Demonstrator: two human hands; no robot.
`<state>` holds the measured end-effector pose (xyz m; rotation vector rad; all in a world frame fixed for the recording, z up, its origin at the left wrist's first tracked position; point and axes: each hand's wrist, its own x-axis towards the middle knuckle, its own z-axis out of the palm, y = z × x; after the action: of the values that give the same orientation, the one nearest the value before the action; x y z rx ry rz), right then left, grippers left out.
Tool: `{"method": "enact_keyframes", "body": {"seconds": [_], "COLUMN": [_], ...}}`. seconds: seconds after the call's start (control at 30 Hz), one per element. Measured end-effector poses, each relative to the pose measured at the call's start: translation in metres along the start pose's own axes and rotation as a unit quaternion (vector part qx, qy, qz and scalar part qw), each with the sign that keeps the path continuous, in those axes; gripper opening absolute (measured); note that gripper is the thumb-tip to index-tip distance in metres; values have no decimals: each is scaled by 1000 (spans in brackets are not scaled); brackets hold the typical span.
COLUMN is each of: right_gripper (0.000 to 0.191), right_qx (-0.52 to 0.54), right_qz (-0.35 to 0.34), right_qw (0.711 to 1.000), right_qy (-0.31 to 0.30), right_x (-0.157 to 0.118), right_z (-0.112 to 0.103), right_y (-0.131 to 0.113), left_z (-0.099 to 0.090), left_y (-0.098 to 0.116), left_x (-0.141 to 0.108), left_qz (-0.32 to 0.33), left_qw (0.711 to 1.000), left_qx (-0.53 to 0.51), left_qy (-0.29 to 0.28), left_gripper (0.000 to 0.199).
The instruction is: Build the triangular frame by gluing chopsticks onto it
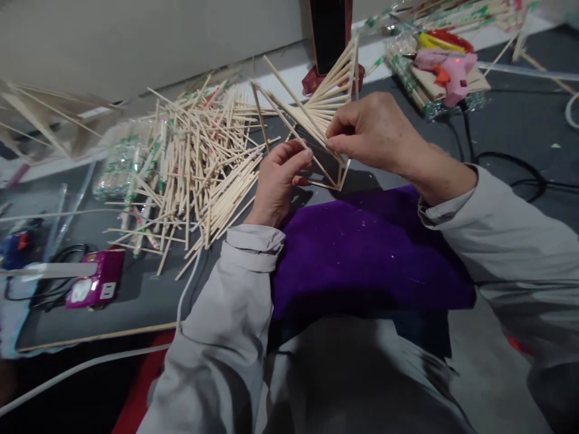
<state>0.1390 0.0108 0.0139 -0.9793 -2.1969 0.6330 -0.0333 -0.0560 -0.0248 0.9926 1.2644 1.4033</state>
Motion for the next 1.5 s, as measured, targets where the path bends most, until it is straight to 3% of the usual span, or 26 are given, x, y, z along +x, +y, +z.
{"method": "enact_keyframes", "body": {"seconds": [0.37, 0.53, 0.67, 0.83, 1.17, 1.33, 1.5], "right_gripper": [12, 13, 16, 20, 26, 25, 17], "right_qx": [53, 61, 4, 26, -22, 39, -52], "right_qz": [29, 33, 20, 7, 5, -1, 2], "right_qw": [998, 997, 999, 998, 998, 997, 997], "right_qy": [17, 18, 30, 52, 54, 62, 57], "right_x": [-9, -11, -11, -12, -12, -13, -15], "right_z": [10, 15, 20, 26, 32, 31, 31], "right_y": [-2, -2, -5, -7, -6, -8, -11], "left_z": [-5, -9, -10, -9, -8, -11, -14], "left_y": [-3, -4, -3, -1, -3, -1, 1], "left_x": [12, 25, 34, 39, 45, 40, 35], "left_qz": [40, -1, -40, -38, -27, -33, -37], "left_qw": [997, 998, 997, 998, 999, 999, 999], "left_qx": [-9, -35, -45, -49, -15, -27, -35], "left_qy": [64, 53, 46, 30, 36, 20, 11], "left_gripper": [11, 10, 8, 4, 19, 14, 4]}}
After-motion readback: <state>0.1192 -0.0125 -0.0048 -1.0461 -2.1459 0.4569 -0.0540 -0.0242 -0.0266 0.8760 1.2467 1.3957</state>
